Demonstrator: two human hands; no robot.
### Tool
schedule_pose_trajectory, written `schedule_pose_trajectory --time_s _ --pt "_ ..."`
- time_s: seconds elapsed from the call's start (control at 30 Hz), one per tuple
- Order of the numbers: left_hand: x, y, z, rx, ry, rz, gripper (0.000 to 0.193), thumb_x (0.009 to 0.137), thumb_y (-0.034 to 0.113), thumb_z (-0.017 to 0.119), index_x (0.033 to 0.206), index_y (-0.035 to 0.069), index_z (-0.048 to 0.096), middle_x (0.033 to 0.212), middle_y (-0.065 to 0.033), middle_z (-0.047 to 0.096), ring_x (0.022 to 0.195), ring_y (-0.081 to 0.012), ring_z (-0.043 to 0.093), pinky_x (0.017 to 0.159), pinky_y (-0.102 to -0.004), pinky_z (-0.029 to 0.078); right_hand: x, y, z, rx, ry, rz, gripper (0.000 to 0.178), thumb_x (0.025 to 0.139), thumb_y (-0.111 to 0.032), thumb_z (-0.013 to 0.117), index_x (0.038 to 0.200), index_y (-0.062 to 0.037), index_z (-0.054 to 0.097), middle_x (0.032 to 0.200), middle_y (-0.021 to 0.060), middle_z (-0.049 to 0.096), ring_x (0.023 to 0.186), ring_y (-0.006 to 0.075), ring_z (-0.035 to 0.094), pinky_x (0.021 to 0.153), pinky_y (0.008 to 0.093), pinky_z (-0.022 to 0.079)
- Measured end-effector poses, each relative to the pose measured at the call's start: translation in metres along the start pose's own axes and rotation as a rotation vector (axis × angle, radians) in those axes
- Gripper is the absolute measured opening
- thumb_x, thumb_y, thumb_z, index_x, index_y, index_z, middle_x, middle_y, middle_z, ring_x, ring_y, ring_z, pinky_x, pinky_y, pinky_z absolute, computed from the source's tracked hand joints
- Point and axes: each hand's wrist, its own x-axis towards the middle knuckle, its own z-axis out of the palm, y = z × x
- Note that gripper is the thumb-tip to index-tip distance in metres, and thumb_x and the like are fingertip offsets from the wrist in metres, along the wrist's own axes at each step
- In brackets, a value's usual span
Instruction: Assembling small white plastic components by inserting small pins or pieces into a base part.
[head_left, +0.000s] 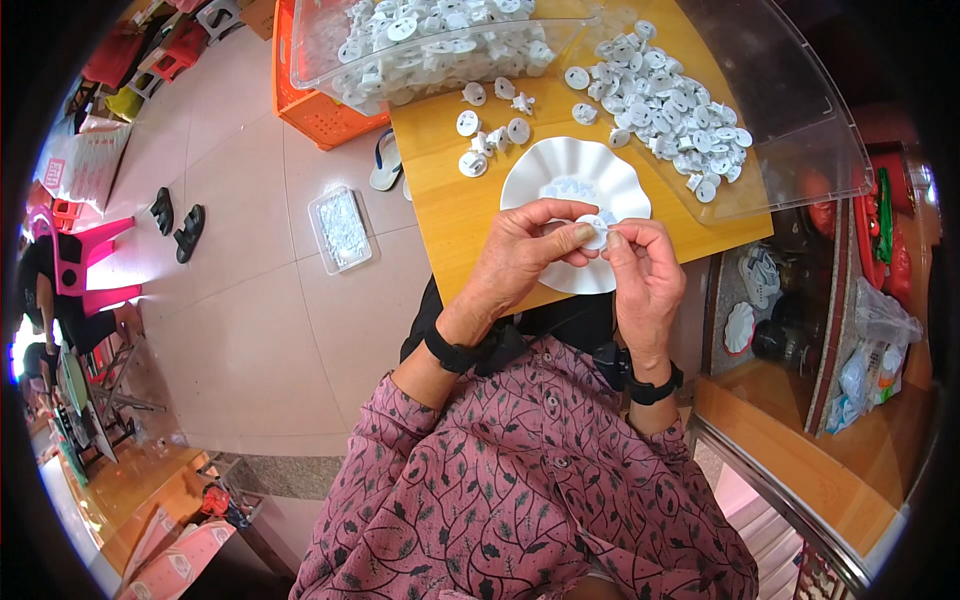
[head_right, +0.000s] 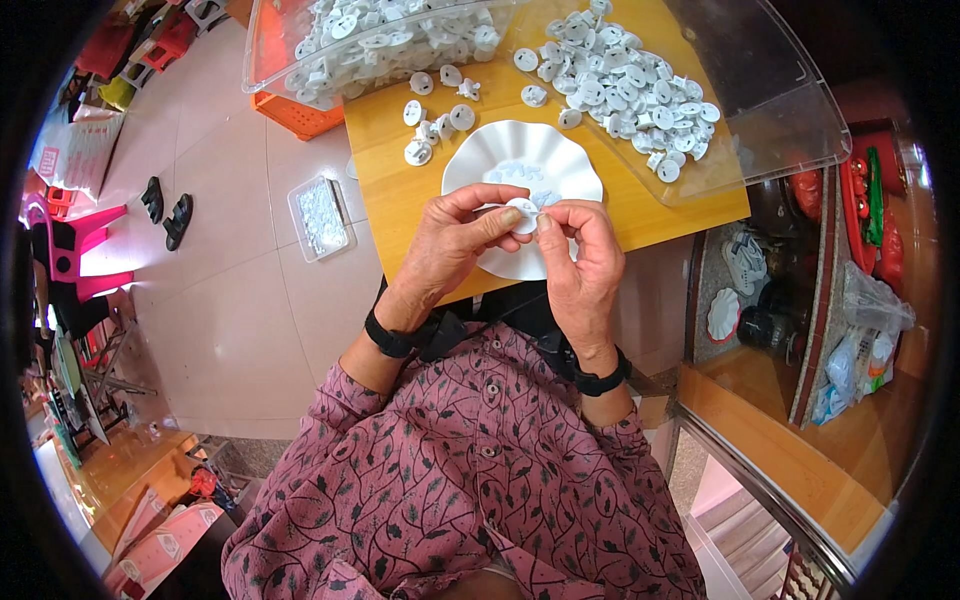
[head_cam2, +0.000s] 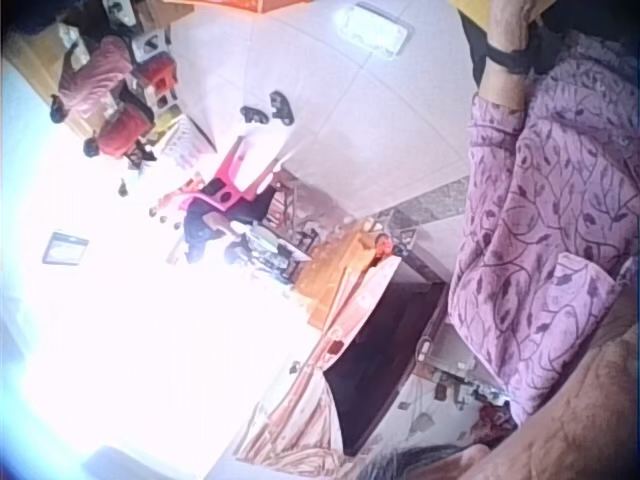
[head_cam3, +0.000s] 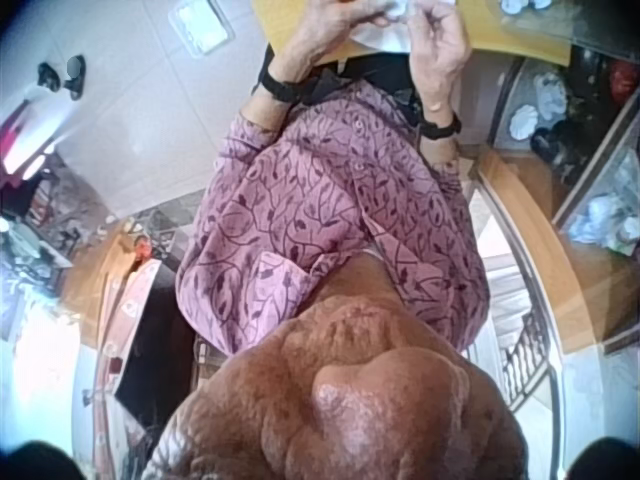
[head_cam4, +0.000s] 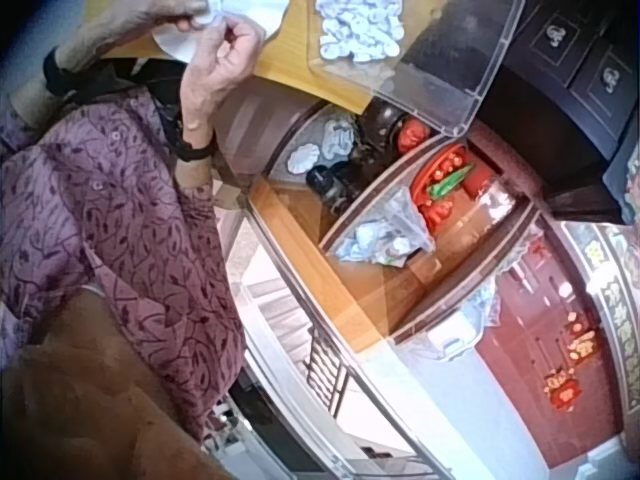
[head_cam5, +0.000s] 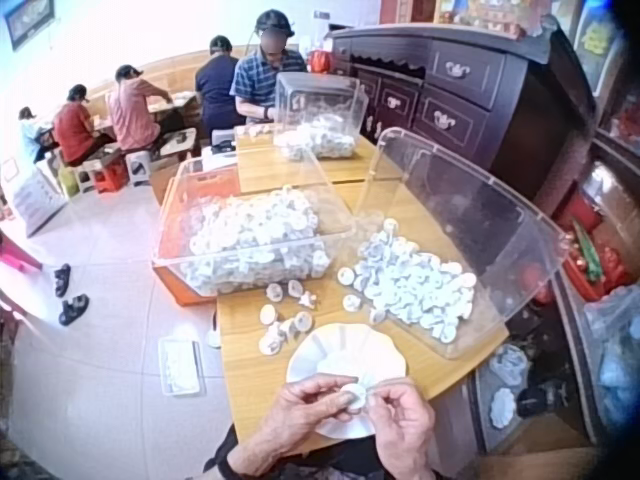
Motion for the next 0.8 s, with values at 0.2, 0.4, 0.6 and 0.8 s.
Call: schedule_pose_trajectory --time_s 0.2,0.4,0.6,0.8 --pt "-0.003 0.004 0.0 0.039 -0.12 0.058 0.04 0.088 0.001 0.069 0.127 -0.002 0.06 0.103 -0.0098 0.069 0.081 -0.0115 0.064 0.078 -0.0244 0.055 0.0 -0.002 0.0 0.03 0.013 0.035 0.007 0.092 -0.003 0.064 0.095 0.0019 0.059 0.095 0.0061 0.062 0.085 0.0118 0.058 0.078 0.026 0.049" --pt "-0.004 0.005 0.002 -0.055 -0.159 0.022 0.045 0.087 0.0 0.069 0.13 -0.002 0.057 0.112 -0.0115 0.067 0.084 -0.0134 0.066 0.081 -0.0268 0.056 0.0 -0.004 0.0 0.008 0.013 0.031 0.006 0.091 -0.002 0.063 0.094 0.0015 0.059 0.094 0.0063 0.062 0.083 0.0121 0.059 0.076 0.0269 0.05" --pt "-0.002 0.0 0.0 -0.114 -0.138 0.037 0.047 0.086 -0.002 0.069 0.131 -0.003 0.055 0.114 -0.0141 0.066 0.088 -0.0172 0.068 0.079 -0.0275 0.058 0.001 -0.012 0.002 -0.139 0.029 -0.1 0.008 0.088 -0.002 0.066 0.093 0.0008 0.06 0.094 0.0086 0.063 0.081 0.0157 0.06 0.074 0.029 0.05" --pt "0.0 -0.002 -0.003 -0.13 -0.122 0.052 0.044 0.085 -0.002 0.071 0.126 -0.003 0.057 0.111 -0.0134 0.066 0.089 -0.0202 0.069 0.076 -0.028 0.059 0.002 -0.014 0.003 -0.256 0.03 -0.243 0.009 0.086 0.002 0.067 0.093 0.0002 0.061 0.094 0.0092 0.063 0.081 0.0176 0.061 0.073 0.0295 0.05"
